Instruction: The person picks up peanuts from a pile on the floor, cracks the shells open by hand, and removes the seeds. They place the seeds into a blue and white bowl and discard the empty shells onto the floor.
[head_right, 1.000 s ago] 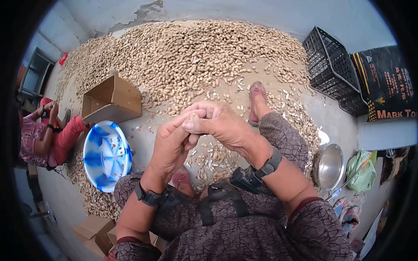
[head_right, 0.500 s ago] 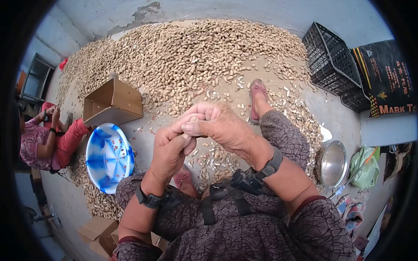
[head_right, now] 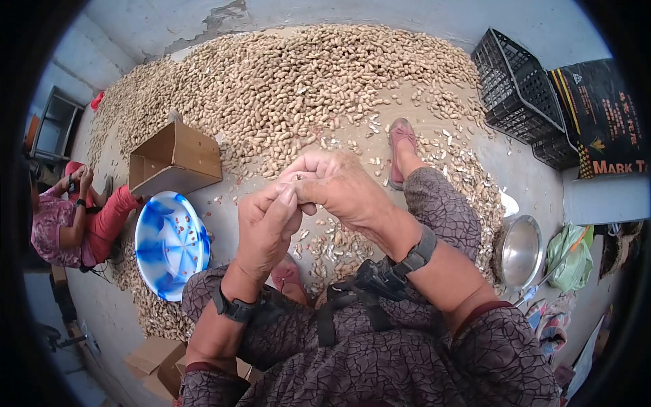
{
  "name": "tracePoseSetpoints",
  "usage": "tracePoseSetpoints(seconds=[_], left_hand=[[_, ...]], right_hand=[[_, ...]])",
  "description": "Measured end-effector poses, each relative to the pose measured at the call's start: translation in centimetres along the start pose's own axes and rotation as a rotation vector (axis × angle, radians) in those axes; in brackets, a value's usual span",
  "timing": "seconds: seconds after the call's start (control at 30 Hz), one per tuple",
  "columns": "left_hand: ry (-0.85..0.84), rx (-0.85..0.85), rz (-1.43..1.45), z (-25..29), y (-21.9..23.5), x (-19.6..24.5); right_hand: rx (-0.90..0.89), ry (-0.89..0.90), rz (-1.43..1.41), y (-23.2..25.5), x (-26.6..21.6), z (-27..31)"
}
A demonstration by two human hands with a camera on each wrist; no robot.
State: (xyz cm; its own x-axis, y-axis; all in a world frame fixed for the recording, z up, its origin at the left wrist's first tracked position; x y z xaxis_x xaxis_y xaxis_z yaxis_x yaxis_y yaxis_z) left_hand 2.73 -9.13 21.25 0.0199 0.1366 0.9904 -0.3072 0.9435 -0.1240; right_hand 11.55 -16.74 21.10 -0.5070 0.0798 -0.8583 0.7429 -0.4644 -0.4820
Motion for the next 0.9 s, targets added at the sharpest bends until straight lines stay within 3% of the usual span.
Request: tracePoseSetpoints(seconds=[0.03,0.07,0.13,0.27,0.33,0.47,0.57,0.67,0.9], left_hand=[[0.049,-0.013,0.192,-0.3,0.1,-0.2],[0.048,-0.014,0.191,-0.5,0.3,-0.2],[0.071,-0.073,0.387,-0.8,0.4,-0.2],[0.090,-0.010,0.406,-1.2,0.9,-1.3],[0.039,0.090,0.292,-1.3,1.3,-1.3],[0.002,0.233,0.106,-0.9,1.2,-0.8],[-0.262,0.300,-0.255,-1.1,0.6,0.0],[-0.315,0.312,-0.340,-1.2,-0.1,0.7],[-0.204,0.333,-0.074,-2.3,-0.3,-1.1]], right_hand=[[0.027,0.036,0.024,0.1,-0.1,-0.2],[0.027,0.038,0.024,0.1,-0.2,-0.2],[0.011,0.027,0.339,0.1,-0.5,-0.1],[-0.017,0.114,0.241,-0.3,-0.7,0.1],[0.020,0.103,0.102,-0.3,-1.3,0.2],[0.094,0.048,0.190,0.4,-2.8,0.4],[0.072,-0.002,0.146,0.6,-1.7,0.0],[0.064,-0.015,0.049,0.9,-0.8,-0.5],[0.158,0.051,0.101,0.7,-0.6,-0.6]])
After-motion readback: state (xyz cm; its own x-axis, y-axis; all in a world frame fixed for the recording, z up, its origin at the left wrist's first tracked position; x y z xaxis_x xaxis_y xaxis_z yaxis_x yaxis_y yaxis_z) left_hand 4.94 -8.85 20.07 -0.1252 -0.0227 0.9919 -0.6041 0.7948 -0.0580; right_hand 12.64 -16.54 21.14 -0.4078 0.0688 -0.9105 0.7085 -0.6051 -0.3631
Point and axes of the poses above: each hand's wrist, its own z-axis away from the middle knuckle, its own y-axis out of the back of the hand, x = y × z, the point moved 4 cm from there along -z, towards the middle knuckle, and after that the axes turned 8 degrees about -z, right-handed, at the moved point
